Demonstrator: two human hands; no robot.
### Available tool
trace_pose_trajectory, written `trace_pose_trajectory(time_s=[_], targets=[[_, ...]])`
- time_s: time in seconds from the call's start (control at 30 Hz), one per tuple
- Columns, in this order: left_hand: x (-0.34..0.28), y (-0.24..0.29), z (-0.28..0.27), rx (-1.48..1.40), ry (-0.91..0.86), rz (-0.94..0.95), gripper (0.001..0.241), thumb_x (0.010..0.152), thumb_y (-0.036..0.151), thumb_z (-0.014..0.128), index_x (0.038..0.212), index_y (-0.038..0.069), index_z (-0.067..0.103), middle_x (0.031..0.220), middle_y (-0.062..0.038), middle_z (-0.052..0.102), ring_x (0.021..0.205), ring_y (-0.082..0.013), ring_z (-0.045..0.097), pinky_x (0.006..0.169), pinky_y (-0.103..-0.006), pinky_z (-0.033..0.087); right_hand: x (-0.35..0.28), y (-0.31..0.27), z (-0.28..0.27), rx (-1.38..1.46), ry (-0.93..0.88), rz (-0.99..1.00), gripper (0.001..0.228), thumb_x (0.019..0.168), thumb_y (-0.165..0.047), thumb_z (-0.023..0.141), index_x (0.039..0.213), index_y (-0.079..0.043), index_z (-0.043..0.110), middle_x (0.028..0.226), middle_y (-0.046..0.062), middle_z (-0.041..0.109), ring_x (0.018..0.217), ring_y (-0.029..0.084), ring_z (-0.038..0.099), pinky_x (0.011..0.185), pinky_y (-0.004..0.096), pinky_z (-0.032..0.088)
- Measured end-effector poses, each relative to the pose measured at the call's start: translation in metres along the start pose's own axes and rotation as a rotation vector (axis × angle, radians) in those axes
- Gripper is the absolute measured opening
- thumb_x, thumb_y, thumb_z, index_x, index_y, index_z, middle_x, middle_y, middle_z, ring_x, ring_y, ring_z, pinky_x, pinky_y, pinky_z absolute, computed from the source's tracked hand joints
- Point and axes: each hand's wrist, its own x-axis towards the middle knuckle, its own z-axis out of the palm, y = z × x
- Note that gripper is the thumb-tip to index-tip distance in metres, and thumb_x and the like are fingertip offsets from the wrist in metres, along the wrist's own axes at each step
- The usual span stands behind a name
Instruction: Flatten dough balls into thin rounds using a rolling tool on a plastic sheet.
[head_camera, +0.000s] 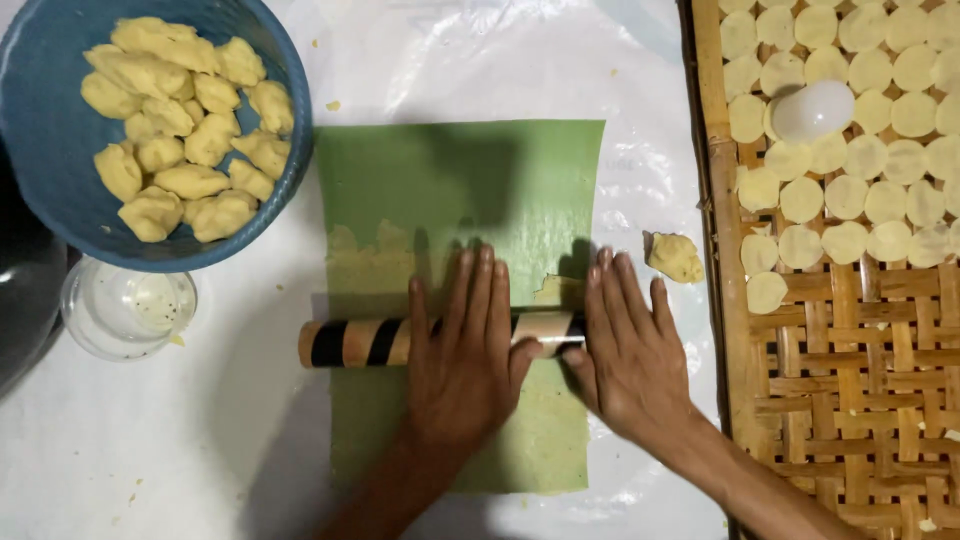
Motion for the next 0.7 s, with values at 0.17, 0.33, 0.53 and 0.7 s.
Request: trace_pose_trajectory(time_s=[0.17, 0.33, 0.53, 0.7], targets=[[-0.003, 0.000, -0.005, 0.011, 0.054, 0.025, 0.072, 0.106, 0.054, 0.044, 0.152, -0.001, 0.044, 0.160, -0.018, 0.045, 0.150, -0.0311, 0.042, 0.116, -0.0645, 0.034, -0.005, 0.004, 0.001, 0.032, -0.030, -0.025, 0.072, 0.111, -0.045, 0.019, 0.159, 0.007, 0.025, 0.167, 0.028, 0.029, 0.158, 0.041, 0.025, 0.128, 0.055, 0.020], [0.059, -0.026, -0.010, -0.024, 0.039, 0.060, 0.072, 0.105, 0.052, 0.051, 0.155, 0.001, 0.045, 0.164, -0.020, 0.040, 0.154, -0.0403, 0.028, 0.118, -0.0722, 0.026, 0.073, 0.025, -0.020, 0.123, -0.199, 0.066, 0.077, 0.108, -0.055, 0.001, 0.164, -0.003, 0.004, 0.170, 0.022, 0.000, 0.160, 0.034, -0.001, 0.131, 0.044, 0.004], [0.049, -0.017, -0.011, -0.020, 0.070, 0.046, 0.076, 0.105, 0.056, 0.046, 0.156, -0.002, 0.042, 0.165, -0.023, 0.036, 0.154, -0.0441, 0.026, 0.119, -0.0730, 0.021, 0.058, 0.019, -0.014, 0.099, -0.057, 0.072, 0.072, 0.111, -0.055, 0.005, 0.166, -0.009, -0.003, 0.173, 0.018, -0.007, 0.162, 0.033, -0.006, 0.137, 0.045, 0.003], [-0.001, 0.000, -0.005, 0.118, -0.012, 0.041, 0.085, 0.099, 0.064, 0.054, 0.158, 0.006, 0.038, 0.165, -0.021, 0.037, 0.155, -0.0353, 0.031, 0.117, -0.0682, 0.028, 0.009, 0.010, -0.007, 0.081, 0.000, -0.052, 0.071, 0.111, -0.044, 0.024, 0.161, 0.007, 0.018, 0.170, 0.025, 0.022, 0.159, 0.042, 0.020, 0.131, 0.054, 0.017]])
